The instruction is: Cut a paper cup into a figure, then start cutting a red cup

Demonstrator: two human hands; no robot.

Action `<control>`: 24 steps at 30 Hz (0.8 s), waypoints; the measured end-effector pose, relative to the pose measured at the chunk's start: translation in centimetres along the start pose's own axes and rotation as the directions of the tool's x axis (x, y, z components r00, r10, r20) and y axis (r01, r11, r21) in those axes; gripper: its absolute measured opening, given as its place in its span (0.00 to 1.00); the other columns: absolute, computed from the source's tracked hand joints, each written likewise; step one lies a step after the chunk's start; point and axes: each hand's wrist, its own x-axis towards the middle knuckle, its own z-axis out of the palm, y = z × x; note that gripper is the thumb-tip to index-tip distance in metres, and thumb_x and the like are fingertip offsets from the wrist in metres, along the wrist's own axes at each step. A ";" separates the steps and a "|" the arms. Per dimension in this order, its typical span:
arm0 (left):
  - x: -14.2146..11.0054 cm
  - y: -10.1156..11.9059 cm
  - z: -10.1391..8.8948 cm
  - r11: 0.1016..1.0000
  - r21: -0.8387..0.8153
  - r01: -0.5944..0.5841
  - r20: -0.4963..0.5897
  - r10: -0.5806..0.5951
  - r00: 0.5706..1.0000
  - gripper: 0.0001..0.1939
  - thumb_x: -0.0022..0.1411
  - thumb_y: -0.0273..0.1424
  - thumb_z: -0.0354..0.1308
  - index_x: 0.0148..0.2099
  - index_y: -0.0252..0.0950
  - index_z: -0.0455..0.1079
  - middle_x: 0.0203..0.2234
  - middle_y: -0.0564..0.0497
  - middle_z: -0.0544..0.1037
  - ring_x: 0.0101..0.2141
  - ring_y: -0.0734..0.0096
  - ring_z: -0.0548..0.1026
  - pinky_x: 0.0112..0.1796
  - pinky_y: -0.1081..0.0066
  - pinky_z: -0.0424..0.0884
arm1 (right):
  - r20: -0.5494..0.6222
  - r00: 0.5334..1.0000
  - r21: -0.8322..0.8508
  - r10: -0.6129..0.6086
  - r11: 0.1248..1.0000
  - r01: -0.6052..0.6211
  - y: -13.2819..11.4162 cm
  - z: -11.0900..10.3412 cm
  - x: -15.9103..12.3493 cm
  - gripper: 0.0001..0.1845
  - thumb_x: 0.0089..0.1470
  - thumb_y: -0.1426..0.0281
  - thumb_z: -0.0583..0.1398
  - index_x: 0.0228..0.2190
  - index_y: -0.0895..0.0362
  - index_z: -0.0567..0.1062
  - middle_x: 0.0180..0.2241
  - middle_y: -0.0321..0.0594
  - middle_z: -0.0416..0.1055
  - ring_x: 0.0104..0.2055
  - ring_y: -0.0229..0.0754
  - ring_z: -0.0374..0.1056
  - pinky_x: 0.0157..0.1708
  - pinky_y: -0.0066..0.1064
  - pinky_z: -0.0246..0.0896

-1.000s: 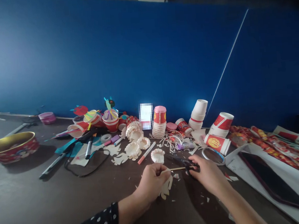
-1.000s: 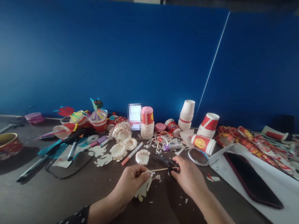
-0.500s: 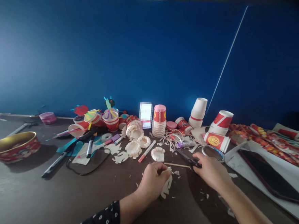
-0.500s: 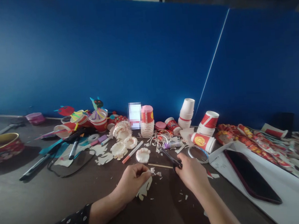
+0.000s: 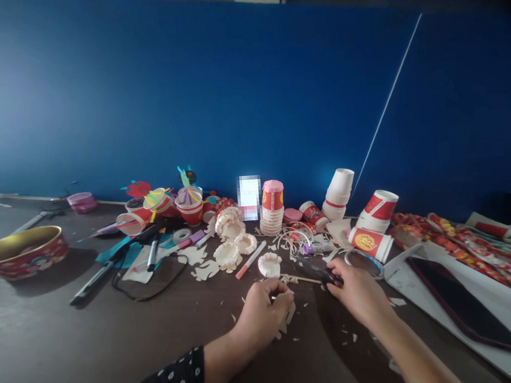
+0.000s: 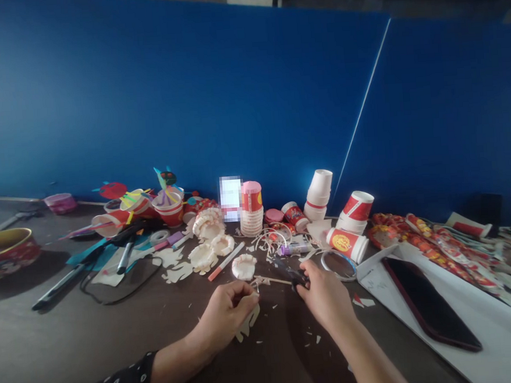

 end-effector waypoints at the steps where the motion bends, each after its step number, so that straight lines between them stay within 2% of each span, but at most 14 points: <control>1: 0.0 -0.1 0.0 1.000 0.024 0.001 -0.017 -0.001 1.000 0.10 0.52 0.33 0.51 0.23 0.33 0.65 0.17 0.54 0.66 0.21 0.77 0.62 0.23 0.77 0.57 | 0.005 1.000 0.011 -0.011 1.000 0.011 0.0 0.1 0.0 0.15 0.43 0.73 0.60 0.36 0.51 0.69 0.35 0.39 0.75 0.34 0.43 0.72 0.31 0.29 0.61; 5: -0.1 -0.2 0.1 0.997 0.067 0.041 -0.039 -0.039 0.998 0.10 0.51 0.33 0.51 0.23 0.33 0.65 0.16 0.54 0.67 0.20 0.77 0.62 0.23 0.76 0.58 | 0.008 0.999 0.035 -0.033 0.999 0.032 -0.1 0.1 -0.1 0.16 0.43 0.75 0.59 0.37 0.51 0.69 0.37 0.39 0.75 0.35 0.42 0.72 0.33 0.29 0.62; 12: -0.4 0.4 0.3 0.997 -0.063 0.033 0.118 -0.026 0.993 0.10 0.50 0.33 0.52 0.28 0.31 0.69 0.20 0.51 0.71 0.22 0.75 0.66 0.24 0.76 0.61 | -0.008 0.999 0.031 -0.048 0.998 0.049 0.0 0.4 -0.1 0.22 0.43 0.76 0.59 0.43 0.54 0.66 0.39 0.45 0.74 0.36 0.44 0.72 0.34 0.31 0.63; 20: -0.7 0.9 0.2 0.996 -0.081 0.036 0.181 -0.021 0.983 0.09 0.49 0.32 0.53 0.25 0.31 0.68 0.18 0.52 0.70 0.20 0.77 0.63 0.23 0.76 0.59 | -0.045 0.998 0.005 -0.036 0.999 0.036 0.2 0.1 0.1 0.14 0.43 0.73 0.60 0.36 0.53 0.71 0.36 0.42 0.77 0.38 0.46 0.72 0.36 0.33 0.63; 24: -0.7 0.9 0.2 0.997 -0.060 0.039 0.163 -0.029 0.986 0.09 0.50 0.32 0.53 0.26 0.31 0.69 0.18 0.52 0.71 0.21 0.76 0.64 0.24 0.75 0.61 | -0.034 0.999 -0.044 -0.029 0.999 0.028 -0.2 -0.3 -0.2 0.15 0.44 0.73 0.60 0.37 0.52 0.73 0.33 0.41 0.77 0.36 0.46 0.72 0.34 0.32 0.62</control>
